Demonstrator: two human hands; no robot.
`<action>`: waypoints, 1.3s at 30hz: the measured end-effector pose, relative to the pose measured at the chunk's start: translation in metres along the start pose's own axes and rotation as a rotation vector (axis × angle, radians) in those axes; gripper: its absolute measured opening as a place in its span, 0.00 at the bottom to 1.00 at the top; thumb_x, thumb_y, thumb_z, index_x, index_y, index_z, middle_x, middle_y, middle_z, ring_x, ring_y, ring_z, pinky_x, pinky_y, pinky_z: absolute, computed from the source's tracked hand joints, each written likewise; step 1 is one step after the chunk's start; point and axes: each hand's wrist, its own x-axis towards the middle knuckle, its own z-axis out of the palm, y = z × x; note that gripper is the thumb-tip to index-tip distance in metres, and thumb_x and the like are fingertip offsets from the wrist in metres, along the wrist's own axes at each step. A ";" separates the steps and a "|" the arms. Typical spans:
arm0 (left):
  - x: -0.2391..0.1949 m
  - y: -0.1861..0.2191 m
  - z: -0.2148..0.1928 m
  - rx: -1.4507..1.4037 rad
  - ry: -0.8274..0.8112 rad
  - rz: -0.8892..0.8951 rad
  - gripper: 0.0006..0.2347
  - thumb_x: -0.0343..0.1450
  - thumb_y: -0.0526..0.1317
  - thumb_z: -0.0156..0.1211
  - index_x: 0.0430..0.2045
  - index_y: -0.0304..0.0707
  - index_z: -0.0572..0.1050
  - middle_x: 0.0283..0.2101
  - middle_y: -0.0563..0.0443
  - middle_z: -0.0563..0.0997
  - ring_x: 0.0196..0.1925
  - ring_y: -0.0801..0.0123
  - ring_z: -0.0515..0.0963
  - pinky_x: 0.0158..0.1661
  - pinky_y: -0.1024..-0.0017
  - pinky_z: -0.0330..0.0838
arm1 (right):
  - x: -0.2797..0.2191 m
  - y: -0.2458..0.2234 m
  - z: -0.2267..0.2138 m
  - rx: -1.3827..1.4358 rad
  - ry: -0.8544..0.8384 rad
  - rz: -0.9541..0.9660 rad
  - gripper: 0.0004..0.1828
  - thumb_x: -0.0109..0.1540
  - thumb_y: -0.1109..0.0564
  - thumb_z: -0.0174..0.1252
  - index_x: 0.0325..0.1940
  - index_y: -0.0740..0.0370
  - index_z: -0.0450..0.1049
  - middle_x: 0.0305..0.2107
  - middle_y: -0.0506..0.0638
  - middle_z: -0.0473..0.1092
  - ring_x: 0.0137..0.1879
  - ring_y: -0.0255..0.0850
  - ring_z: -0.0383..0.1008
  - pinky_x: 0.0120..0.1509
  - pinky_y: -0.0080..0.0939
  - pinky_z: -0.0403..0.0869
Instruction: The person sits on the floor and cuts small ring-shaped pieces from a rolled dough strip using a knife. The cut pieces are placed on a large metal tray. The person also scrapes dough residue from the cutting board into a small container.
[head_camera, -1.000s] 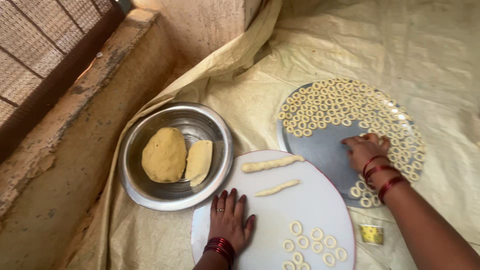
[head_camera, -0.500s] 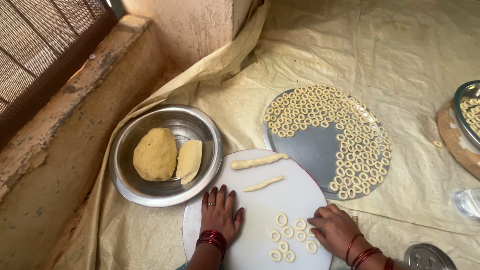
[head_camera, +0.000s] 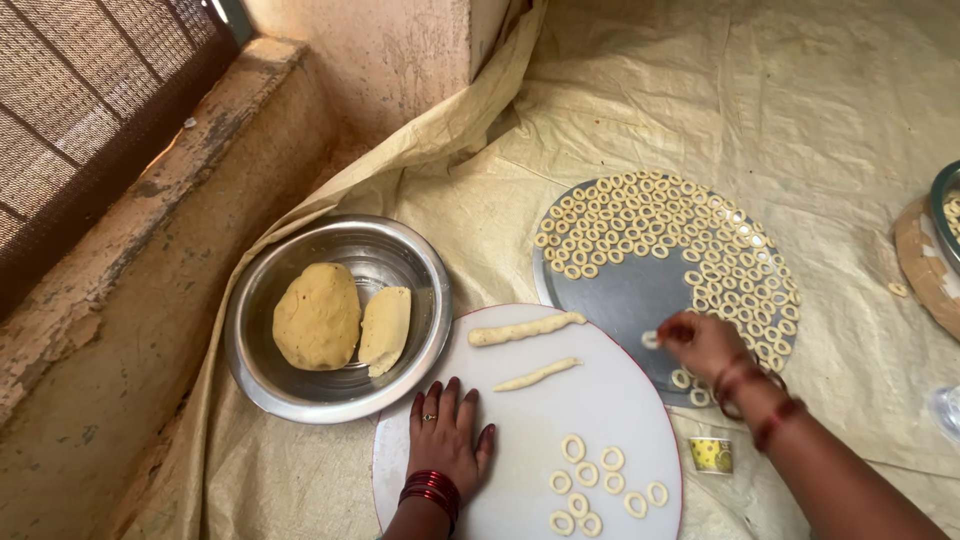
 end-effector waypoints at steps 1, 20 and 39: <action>0.000 0.000 0.000 -0.006 0.004 0.001 0.25 0.72 0.52 0.47 0.60 0.36 0.65 0.68 0.34 0.60 0.70 0.41 0.54 0.68 0.45 0.41 | 0.015 0.001 0.002 0.015 0.038 0.016 0.09 0.58 0.56 0.65 0.41 0.57 0.84 0.35 0.50 0.83 0.41 0.41 0.82 0.48 0.41 0.78; 0.000 0.000 0.002 -0.027 -0.003 -0.005 0.25 0.72 0.52 0.48 0.60 0.35 0.65 0.69 0.33 0.60 0.71 0.40 0.53 0.68 0.46 0.41 | 0.002 -0.028 0.052 -0.772 -0.027 0.183 0.37 0.64 0.58 0.46 0.78 0.42 0.51 0.74 0.39 0.49 0.74 0.47 0.52 0.72 0.55 0.60; -0.002 -0.003 0.006 -0.055 0.030 0.017 0.25 0.72 0.51 0.49 0.59 0.34 0.66 0.66 0.30 0.60 0.71 0.37 0.53 0.68 0.44 0.40 | 0.097 -0.016 0.043 -0.737 0.084 0.340 0.34 0.67 0.56 0.42 0.79 0.44 0.52 0.75 0.40 0.49 0.72 0.55 0.52 0.71 0.63 0.57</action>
